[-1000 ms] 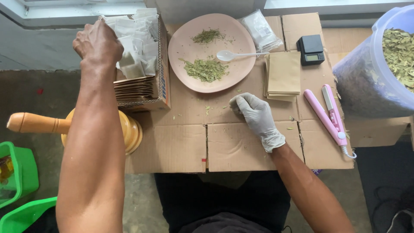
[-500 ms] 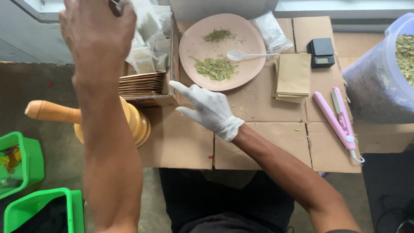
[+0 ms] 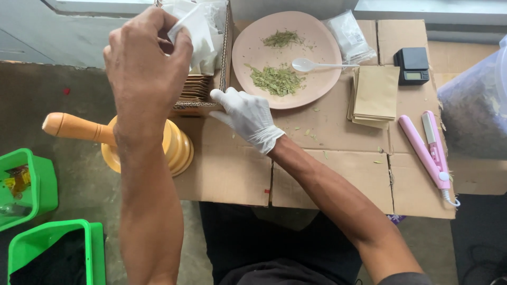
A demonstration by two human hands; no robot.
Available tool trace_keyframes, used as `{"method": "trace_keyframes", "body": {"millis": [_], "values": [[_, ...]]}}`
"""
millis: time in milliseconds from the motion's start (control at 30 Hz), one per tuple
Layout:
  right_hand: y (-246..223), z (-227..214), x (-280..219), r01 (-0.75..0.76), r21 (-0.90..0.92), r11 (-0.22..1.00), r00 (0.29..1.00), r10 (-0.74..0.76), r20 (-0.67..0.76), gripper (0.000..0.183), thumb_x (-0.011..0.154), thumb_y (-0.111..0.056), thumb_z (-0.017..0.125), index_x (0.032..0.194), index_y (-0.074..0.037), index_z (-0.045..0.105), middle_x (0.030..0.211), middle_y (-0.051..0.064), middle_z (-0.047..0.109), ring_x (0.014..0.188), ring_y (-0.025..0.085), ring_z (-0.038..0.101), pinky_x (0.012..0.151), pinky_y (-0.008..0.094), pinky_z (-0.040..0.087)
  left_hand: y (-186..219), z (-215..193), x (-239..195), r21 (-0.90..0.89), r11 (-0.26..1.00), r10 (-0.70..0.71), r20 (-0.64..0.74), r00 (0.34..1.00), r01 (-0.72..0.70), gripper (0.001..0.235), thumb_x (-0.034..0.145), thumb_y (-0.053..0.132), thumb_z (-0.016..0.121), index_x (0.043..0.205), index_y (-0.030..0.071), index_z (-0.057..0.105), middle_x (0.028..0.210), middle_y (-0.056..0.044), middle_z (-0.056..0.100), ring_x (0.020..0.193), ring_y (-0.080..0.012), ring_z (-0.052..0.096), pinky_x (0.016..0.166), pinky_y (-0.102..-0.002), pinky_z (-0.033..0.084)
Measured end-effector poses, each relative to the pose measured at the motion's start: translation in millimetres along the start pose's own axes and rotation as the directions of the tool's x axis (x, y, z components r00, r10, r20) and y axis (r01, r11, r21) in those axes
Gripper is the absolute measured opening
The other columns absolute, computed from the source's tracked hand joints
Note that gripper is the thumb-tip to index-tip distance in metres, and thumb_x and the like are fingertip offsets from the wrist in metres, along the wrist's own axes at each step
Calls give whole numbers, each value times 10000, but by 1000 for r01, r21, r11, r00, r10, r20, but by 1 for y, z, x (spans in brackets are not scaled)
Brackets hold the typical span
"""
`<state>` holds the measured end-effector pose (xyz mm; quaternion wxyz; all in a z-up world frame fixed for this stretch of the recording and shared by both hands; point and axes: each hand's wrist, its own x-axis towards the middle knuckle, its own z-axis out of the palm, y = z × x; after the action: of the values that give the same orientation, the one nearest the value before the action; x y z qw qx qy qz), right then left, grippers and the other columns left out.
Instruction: Filling small tea bags with dried leaves and sealing them with a handheld heat sealer.
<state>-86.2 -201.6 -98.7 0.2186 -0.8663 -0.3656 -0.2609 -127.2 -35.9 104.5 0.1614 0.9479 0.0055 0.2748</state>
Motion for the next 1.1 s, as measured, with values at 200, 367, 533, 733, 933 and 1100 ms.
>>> {"method": "trace_keyframes", "body": {"millis": [200, 367, 533, 733, 933, 1100], "values": [[-1, -40, -8, -114, 66, 991, 993, 113, 25, 921, 984, -474, 971, 1725, -333, 442, 1059, -50, 821, 818, 164, 767, 709, 399, 611, 22, -5, -6, -130, 991, 10, 129, 992, 7, 194, 1107, 272, 706, 1037, 125, 810, 935, -18, 855, 864, -233, 791, 785, -512, 538], [25, -141, -49, -412, 573, 709, 843, 535, -57, 246, 1191, -233, 632, 1434, -221, 671, 944, -38, 696, 740, 78, 576, 702, 249, 508, 58, -2, -22, -410, 907, 52, 332, 942, 95, 120, 1052, 266, 772, 1021, 151, 789, 773, 56, 660, 691, -82, 560, 629, -323, 438], [58, -205, -86, -389, 827, 406, 760, 648, 39, 320, 1181, -171, 598, 1483, -69, 618, 1433, 78, 700, 1363, 198, 696, 1285, 345, 524, 79, 52, -41, -699, 678, 241, 503, 830, 227, 87, 1066, 122, 834, 1067, 87, 754, 809, 51, 688, 712, -26, 579, 605, -183, 453], [44, -234, -85, -695, 646, 317, 665, 625, 409, 581, 1012, -263, 846, 1552, -147, 665, 1439, 134, 777, 1413, 283, 693, 1232, 459, 486, 95, 95, -67, -753, 601, 349, 549, 759, 269, 336, 913, 113, 841, 1248, 99, 832, 925, -111, 799, 877, -192, 704, 868, -389, 611], [44, -216, -90, -856, 485, 181, 466, 677, 569, 336, 980, -228, 875, 1306, -156, 835, 1025, 48, 852, 980, 148, 807, 987, 360, 638, 91, 122, -77, -854, 399, 465, 502, 729, 333, 613, 941, 26, 848, 1520, 109, 662, 967, -107, 780, 898, -198, 743, 914, -396, 634], [47, -204, -94, -838, 544, 45, 392, 743, 543, 145, 1027, -166, 836, 1171, -151, 838, 898, 44, 814, 896, 146, 738, 866, 318, 614, 88, 137, -88, -864, 257, 412, 504, 759, 434, 563, 952, 127, 912, 1468, 57, 699, 1009, -122, 790, 925, -189, 765, 898, -381, 653]]}}
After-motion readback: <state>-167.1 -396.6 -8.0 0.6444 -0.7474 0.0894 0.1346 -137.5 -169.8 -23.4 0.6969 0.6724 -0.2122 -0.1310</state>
